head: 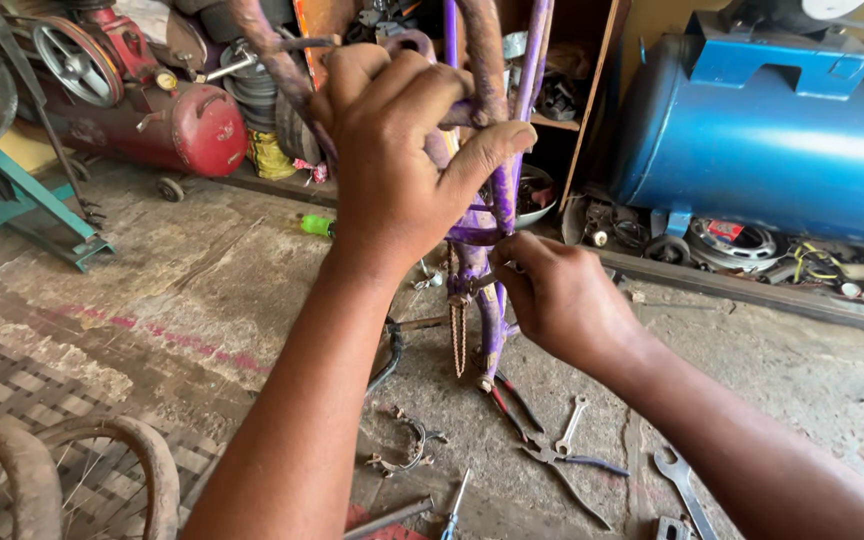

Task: The person uses pliers and their hands to disassemble and repair sections of a purple bicycle frame in a workshop.

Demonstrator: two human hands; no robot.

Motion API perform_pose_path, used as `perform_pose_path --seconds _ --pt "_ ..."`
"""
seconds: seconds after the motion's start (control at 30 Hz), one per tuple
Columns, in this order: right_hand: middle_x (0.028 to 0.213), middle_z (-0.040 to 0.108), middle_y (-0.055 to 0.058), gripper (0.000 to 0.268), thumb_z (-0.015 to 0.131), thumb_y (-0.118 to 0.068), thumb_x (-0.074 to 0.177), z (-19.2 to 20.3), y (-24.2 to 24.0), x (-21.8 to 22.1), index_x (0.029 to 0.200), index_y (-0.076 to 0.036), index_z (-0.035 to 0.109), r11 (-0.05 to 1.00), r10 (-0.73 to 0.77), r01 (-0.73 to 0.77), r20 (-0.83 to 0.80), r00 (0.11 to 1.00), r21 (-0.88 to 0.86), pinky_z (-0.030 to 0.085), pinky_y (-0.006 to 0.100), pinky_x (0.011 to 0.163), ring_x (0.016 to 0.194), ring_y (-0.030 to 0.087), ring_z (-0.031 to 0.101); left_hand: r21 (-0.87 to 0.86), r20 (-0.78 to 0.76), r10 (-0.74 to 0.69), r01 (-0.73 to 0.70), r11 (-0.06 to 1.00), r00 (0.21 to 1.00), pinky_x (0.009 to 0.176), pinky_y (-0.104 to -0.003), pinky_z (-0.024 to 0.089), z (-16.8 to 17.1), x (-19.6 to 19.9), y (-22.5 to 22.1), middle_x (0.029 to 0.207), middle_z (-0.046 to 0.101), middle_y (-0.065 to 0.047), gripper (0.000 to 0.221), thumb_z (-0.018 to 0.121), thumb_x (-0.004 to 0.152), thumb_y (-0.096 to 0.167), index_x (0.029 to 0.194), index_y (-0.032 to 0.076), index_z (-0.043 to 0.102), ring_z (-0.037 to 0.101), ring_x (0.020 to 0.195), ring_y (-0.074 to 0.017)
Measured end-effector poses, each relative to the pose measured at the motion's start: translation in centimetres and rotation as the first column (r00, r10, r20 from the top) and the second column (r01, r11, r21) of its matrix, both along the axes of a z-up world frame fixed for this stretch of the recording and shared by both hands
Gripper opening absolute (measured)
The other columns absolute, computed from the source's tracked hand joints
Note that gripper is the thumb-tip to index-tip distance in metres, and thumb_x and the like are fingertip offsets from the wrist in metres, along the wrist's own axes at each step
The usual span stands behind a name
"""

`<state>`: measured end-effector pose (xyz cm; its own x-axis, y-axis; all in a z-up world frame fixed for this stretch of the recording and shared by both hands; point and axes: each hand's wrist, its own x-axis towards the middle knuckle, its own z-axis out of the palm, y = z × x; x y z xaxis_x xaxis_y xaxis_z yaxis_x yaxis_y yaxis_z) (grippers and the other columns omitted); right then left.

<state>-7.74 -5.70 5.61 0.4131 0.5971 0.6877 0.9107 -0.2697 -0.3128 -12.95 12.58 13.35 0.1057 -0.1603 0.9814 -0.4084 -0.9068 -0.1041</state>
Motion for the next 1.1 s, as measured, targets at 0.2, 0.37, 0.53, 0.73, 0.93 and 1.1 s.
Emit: perform_pose_path --seconds 0.2,0.37,0.53,0.73,0.93,1.1 --pt "0.088 0.069 0.018 0.012 0.064 -0.007 0.094 -2.1 0.7 -0.8 0.105 -0.004 0.067 0.979 -0.017 0.059 0.207 0.978 -0.196 0.057 0.045 0.060 0.071 0.036 0.069 0.068 0.013 -0.033 0.032 0.997 0.999 0.100 -0.042 0.032 -0.4 0.5 -0.5 0.117 0.066 0.001 0.034 0.075 0.104 0.046 0.110 0.013 0.070 0.048 0.116 -0.0245" --pt "0.101 0.070 0.014 0.021 0.062 -0.018 0.100 -8.5 -0.1 -4.1 0.120 -0.015 0.069 0.858 0.053 0.052 0.188 0.981 -0.511 0.062 0.036 0.061 0.078 0.025 0.070 0.019 -0.014 -0.050 0.050 0.999 0.999 0.103 -0.045 0.031 -0.3 0.0 -0.6 0.117 0.067 0.002 0.031 0.076 0.102 0.042 0.110 0.013 0.072 0.050 0.119 -0.0242" --pt "0.127 0.065 0.010 0.038 0.060 -0.029 0.098 -15.9 0.8 -2.8 0.131 -0.012 0.065 0.776 -0.191 0.013 -0.215 0.958 -0.631 0.063 0.037 0.078 0.093 0.025 0.070 0.000 0.010 -0.060 0.060 0.998 0.998 0.098 -0.043 0.030 -0.2 0.0 -0.2 0.109 0.067 0.003 0.031 0.078 0.099 0.042 0.111 0.013 0.073 0.051 0.117 -0.0240" --pt "0.139 0.056 0.023 0.058 0.045 -0.039 0.107 -18.4 4.1 8.0 0.155 -0.008 0.032 0.878 -0.458 0.329 -0.813 0.359 -0.349 0.051 0.047 0.104 0.120 0.034 0.060 -0.059 -0.028 -0.090 0.088 0.994 0.996 0.098 -0.045 0.030 -0.1 0.1 -0.4 0.101 0.067 0.003 0.031 0.079 0.095 0.042 0.105 0.013 0.073 0.052 0.112 -0.0220" --pt "0.134 0.065 0.016 0.042 0.050 -0.029 0.104 -8.6 6.1 12.4 0.134 -0.002 0.059 0.841 0.319 0.305 -0.865 0.388 0.447 0.046 0.044 0.103 0.122 0.028 0.060 -0.070 0.020 -0.104 0.105 0.992 0.994 0.101 -0.042 0.030 -0.2 0.2 -1.1 0.099 0.067 0.003 0.031 0.079 0.095 0.041 0.104 0.012 0.072 0.052 0.111 -0.0200" --pt "0.116 0.071 0.007 0.027 0.049 -0.015 0.105 -7.9 4.8 10.0 0.127 -0.002 0.059 0.791 0.319 0.187 -0.653 0.686 0.583 0.055 0.028 0.093 0.105 0.014 0.068 -0.068 -0.008 -0.122 0.121 0.990 0.993 0.098 -0.041 0.029 -0.2 0.3 -1.5 0.098 0.067 0.004 0.029 0.079 0.094 0.041 0.099 0.013 0.073 0.052 0.107 -0.0198"
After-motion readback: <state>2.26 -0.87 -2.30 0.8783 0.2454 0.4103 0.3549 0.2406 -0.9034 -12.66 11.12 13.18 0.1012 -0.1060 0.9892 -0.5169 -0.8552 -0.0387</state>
